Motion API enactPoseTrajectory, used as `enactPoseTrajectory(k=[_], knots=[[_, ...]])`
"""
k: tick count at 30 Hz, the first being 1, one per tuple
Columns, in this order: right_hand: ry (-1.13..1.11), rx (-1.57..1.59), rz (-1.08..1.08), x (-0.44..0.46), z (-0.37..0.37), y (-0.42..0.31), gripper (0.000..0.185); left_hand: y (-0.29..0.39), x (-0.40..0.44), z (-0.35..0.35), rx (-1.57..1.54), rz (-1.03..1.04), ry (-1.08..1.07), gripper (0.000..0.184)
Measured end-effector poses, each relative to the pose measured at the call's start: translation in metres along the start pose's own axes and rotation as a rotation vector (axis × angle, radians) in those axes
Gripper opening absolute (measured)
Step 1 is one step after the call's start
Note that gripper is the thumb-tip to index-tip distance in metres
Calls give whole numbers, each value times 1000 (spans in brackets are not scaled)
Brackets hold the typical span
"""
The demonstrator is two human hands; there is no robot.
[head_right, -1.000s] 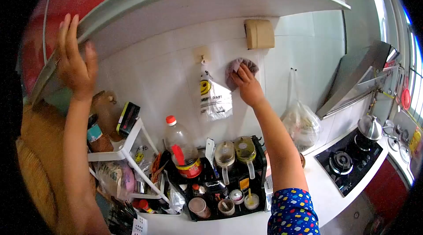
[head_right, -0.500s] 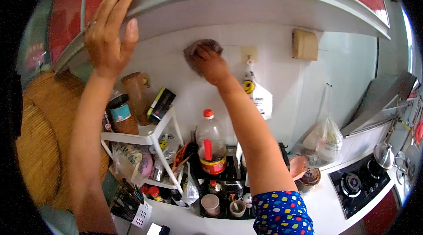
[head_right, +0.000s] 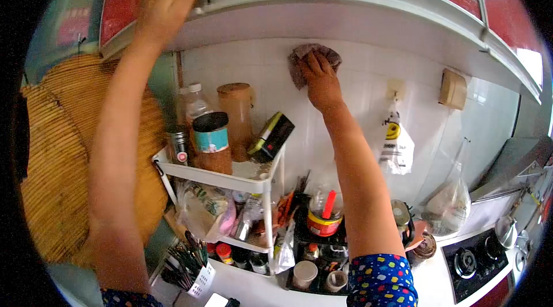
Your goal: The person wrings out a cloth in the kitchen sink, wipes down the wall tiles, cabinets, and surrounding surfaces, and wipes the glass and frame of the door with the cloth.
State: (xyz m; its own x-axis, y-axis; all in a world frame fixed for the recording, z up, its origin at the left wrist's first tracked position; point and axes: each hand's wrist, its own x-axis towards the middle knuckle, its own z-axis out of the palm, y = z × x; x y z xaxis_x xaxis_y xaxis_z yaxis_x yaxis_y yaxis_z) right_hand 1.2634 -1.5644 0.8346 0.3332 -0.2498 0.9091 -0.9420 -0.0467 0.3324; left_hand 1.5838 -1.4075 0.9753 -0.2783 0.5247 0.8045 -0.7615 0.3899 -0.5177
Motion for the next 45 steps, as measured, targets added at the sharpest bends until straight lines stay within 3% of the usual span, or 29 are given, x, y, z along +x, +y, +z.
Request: enactPoseTrajectory(k=[1,6,8,12,15,17,19,21,23,29,31,33,36,39,41,43,45], knots=[[11,57,-6,12,6,-11,61,1,1,2,-103,-13,-37,48],[-10,63,-130,66,31,-64,62,-10,-5,9,-32,31,-18,56],[77,20,-167,78,41,-76,53,-7,-8,7,-14,24,4,59],[56,-8,-189,76,42,-67,55,-8,-9,10,-48,20,39,58],[-7,79,-349,57,25,-47,64,-9,-8,11,-34,9,8,57],[-244,5,-367,39,10,-36,49,-6,-9,9,-25,-29,-2,56],[-198,101,-308,16,10,-22,43,-4,-9,8,-41,-37,-5,55],[-289,120,-294,-19,-8,-11,38,-4,-8,8,-55,-25,6,55],[-200,184,-288,-54,-16,7,41,-4,-8,8,-16,-13,7,55],[-533,60,-154,-102,-62,50,23,-1,-9,10,-26,-23,5,52],[-662,-4,-262,-98,-67,59,16,-4,-7,14,-4,29,58,51],[-657,19,-263,-91,-65,55,17,1,-6,6,-14,2,13,50],[-294,132,-169,-69,-42,48,26,2,-5,5,-42,-21,-19,50],[-123,232,-45,-35,-24,28,31,-3,-7,9,9,-4,-5,49],[-150,231,-45,-34,-20,26,33,-11,-7,12,-54,27,-2,48],[-367,229,-162,-40,-16,35,43,-14,-7,15,-23,63,11,47],[-415,222,-137,-64,-25,38,45,-9,-8,15,-24,21,-1,46]])
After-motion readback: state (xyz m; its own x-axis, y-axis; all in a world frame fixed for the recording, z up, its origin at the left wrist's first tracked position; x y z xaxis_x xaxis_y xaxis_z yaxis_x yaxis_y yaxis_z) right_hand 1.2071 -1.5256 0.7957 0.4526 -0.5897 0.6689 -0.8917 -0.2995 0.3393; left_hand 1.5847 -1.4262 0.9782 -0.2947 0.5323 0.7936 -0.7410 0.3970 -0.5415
